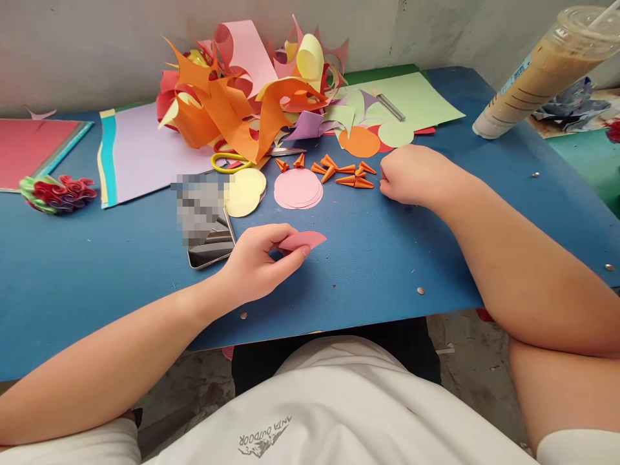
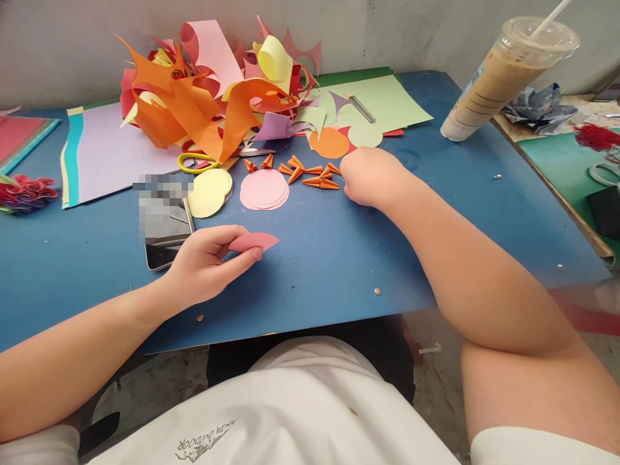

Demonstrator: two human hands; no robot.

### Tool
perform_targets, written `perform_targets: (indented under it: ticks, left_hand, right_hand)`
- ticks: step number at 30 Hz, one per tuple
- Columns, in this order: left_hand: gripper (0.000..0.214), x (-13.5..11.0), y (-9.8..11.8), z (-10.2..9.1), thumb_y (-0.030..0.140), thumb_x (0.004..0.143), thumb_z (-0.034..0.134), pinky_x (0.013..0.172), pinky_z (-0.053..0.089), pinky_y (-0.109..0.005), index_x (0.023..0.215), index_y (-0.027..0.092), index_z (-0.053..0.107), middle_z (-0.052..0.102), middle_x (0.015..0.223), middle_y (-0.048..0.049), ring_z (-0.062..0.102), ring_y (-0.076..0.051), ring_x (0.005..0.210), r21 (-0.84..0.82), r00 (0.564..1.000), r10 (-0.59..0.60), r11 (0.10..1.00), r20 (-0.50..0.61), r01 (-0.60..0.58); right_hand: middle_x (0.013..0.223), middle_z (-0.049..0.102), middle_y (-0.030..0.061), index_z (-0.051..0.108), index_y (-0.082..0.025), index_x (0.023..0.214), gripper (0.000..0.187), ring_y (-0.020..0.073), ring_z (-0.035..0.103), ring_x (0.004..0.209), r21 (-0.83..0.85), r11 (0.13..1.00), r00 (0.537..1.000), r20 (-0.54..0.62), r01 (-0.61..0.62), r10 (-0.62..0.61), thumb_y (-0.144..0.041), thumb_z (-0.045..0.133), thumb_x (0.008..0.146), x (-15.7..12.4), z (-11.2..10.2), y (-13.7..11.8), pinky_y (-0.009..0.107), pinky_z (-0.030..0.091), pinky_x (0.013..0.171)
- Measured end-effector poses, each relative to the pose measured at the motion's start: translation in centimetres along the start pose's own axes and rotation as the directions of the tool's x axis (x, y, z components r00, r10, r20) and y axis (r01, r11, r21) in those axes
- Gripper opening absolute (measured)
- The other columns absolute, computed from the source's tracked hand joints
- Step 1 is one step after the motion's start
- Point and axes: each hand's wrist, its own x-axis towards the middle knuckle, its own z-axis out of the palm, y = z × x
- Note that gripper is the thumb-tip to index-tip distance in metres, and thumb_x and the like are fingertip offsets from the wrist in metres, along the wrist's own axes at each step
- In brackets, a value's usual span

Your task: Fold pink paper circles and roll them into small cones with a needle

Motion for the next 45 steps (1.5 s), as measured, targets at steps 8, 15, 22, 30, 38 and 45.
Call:
perform_targets:
  ticks: [8, 15, 22, 30, 38, 45]
  left_hand:
    - [0.034, 0.0, 0.0, 0.0, 0.031, 0.089, 0.067, 0.057, 0.032, -0.026, 0.064, 0.018, 0.049, 0.044, 0.064, 0.0040, 0.038, -0.010, 0.062, -0.058, 1.000, -0.026, 0.998, 0.007, 0.026]
    - [0.023, 0.0, -0.4, 0.4, 0.040, 0.091, 0.073, 0.066, 0.050, -0.026, 0.090, 0.017, 0.067, 0.069, 0.079, -0.0020, 0.061, -0.014, 0.072, -0.393, 0.985, -0.170, 0.904, 0.035, 0.170]
    - [0.036, 0.0, 0.1, 0.7, 0.047, 0.090, 0.077, 0.079, 0.062, -0.030, 0.104, 0.018, 0.062, 0.079, 0.093, -0.0057, 0.076, -0.018, 0.085, -0.636, 0.948, -0.274, 0.706, 0.161, 0.312]
    - [0.038, 0.0, 0.5, 0.7, 0.043, 0.080, 0.086, 0.070, 0.060, -0.027, 0.095, 0.017, 0.062, 0.069, 0.080, 0.0020, 0.069, -0.011, 0.067, -0.644, 0.951, -0.269, 0.703, 0.151, 0.301]
    - [0.024, 0.1, 0.6, 0.4, 0.029, 0.082, 0.079, 0.069, 0.054, -0.026, 0.099, 0.015, 0.069, 0.066, 0.075, 0.0026, 0.063, -0.010, 0.067, -0.660, 0.941, -0.324, 0.685, 0.102, 0.307]
    - [0.023, 0.3, 0.2, 0.5, 0.028, 0.081, 0.079, 0.068, 0.051, -0.026, 0.097, 0.015, 0.069, 0.066, 0.074, 0.0024, 0.061, -0.010, 0.066, -0.645, 0.936, -0.332, 0.692, 0.116, 0.325]
  right_hand:
    - [0.064, 0.063, 0.0075, 0.063, -0.019, 0.068, 0.014, 0.0218, 0.061, 0.063, 0.058, 0.998, 1.000, 0.008, -0.006, 0.005, -0.026, 0.067, 0.079, 0.6, -0.4, 1.0, 0.033, 0.039, 0.054]
    - [0.056, 0.056, -0.0011, 0.053, -0.021, 0.065, 0.016, 0.0129, 0.057, 0.052, 0.780, 0.578, 0.959, -0.281, 0.240, -0.019, -0.014, 0.062, 0.075, -3.6, -1.5, -2.0, 0.028, 0.042, 0.051]
    - [0.060, 0.066, -0.0029, 0.059, -0.020, 0.069, 0.010, 0.0162, 0.068, 0.056, 0.965, -0.137, 0.933, -0.252, 0.223, -0.258, -0.017, 0.069, 0.071, -5.5, 2.2, -8.6, 0.028, 0.056, 0.051]
    - [0.070, 0.063, 0.0000, 0.064, -0.018, 0.074, 0.014, 0.0145, 0.058, 0.065, 0.873, 0.167, 0.876, -0.412, 0.458, -0.249, -0.031, 0.068, 0.080, -4.1, 1.8, -7.8, 0.028, 0.048, 0.061]
    - [0.159, 0.046, 0.0239, 0.058, -0.013, 0.147, 0.063, 0.0430, 0.041, 0.148, 0.279, 0.843, 0.807, -0.527, 0.459, -0.265, -0.046, 0.057, 0.094, 2.0, 3.3, -3.3, 0.059, 0.033, 0.121]
    - [0.167, 0.042, 0.0158, 0.048, -0.022, 0.158, 0.064, 0.0387, 0.036, 0.151, 0.156, 0.773, 0.737, -0.465, 0.614, -0.491, -0.049, 0.045, 0.100, 5.8, 3.2, -4.0, 0.058, 0.026, 0.124]
